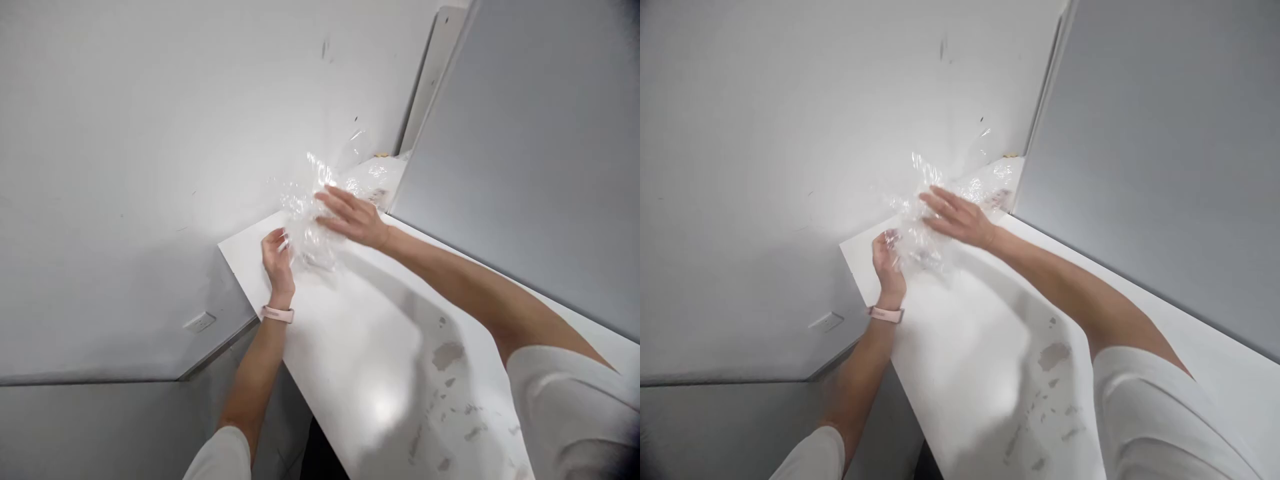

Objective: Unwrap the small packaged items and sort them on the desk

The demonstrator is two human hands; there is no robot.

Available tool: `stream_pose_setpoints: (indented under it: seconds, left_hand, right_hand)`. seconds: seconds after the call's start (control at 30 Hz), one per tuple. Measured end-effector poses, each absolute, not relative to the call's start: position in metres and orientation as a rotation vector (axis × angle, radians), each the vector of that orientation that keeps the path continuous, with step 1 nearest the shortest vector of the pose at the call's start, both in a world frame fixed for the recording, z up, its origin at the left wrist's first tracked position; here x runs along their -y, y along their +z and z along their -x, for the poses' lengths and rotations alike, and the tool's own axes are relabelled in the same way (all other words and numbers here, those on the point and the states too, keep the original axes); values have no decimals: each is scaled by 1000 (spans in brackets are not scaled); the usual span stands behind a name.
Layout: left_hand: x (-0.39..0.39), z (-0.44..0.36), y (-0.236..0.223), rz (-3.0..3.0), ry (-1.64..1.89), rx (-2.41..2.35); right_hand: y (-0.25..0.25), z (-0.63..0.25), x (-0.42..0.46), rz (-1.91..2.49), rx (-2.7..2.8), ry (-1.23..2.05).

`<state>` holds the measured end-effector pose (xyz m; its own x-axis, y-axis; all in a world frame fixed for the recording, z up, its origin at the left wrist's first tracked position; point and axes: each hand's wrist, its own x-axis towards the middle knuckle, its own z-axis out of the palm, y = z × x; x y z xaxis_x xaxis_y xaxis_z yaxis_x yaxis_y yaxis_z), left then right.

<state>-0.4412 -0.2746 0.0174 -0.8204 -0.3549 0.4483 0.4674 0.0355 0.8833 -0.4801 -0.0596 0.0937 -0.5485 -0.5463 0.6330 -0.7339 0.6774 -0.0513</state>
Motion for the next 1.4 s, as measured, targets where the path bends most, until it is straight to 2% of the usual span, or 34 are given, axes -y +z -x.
stream_pose_setpoints:
  seconds: [0.1, 0.23, 0.37, 0.5, 0.73, 1.0, 1.2, 1.3, 1.4]
  left_hand:
    - [279, 447, 12, 11, -1547, 1725]
    - [279, 440, 1, 205, -1205, 2026]
    - [276, 438, -5, 292, -1036, 2310]
    - [275, 440, -3, 273, -970, 2581]
    - [269, 451, 2, 270, -1034, 2922]
    - [268, 460, 0, 180, -1052, 2943]
    - [271, 458, -6, 212, -979, 2933]
    - [268, 457, -5, 202, -996, 2925]
    - [266, 458, -4, 164, -1067, 2908]
  right_hand:
    - [113, 567, 36, -984, 2207, 300]
    - [122, 637, -1, -543, 2311, -34]
    - [100, 646, -29, -7, 2542, -288]
    - [64, 628, -38, -63, 2939, -364]
    - [24, 615, -48, -298, 3168, -360]
    - [65, 613, -64, -236, 2883, -298]
    - [88, 647, 27, -409, 2954, -25]
    - [73, 659, 66, -496, 3097, 283]
    - [47, 655, 84, -532, 3105, 392]
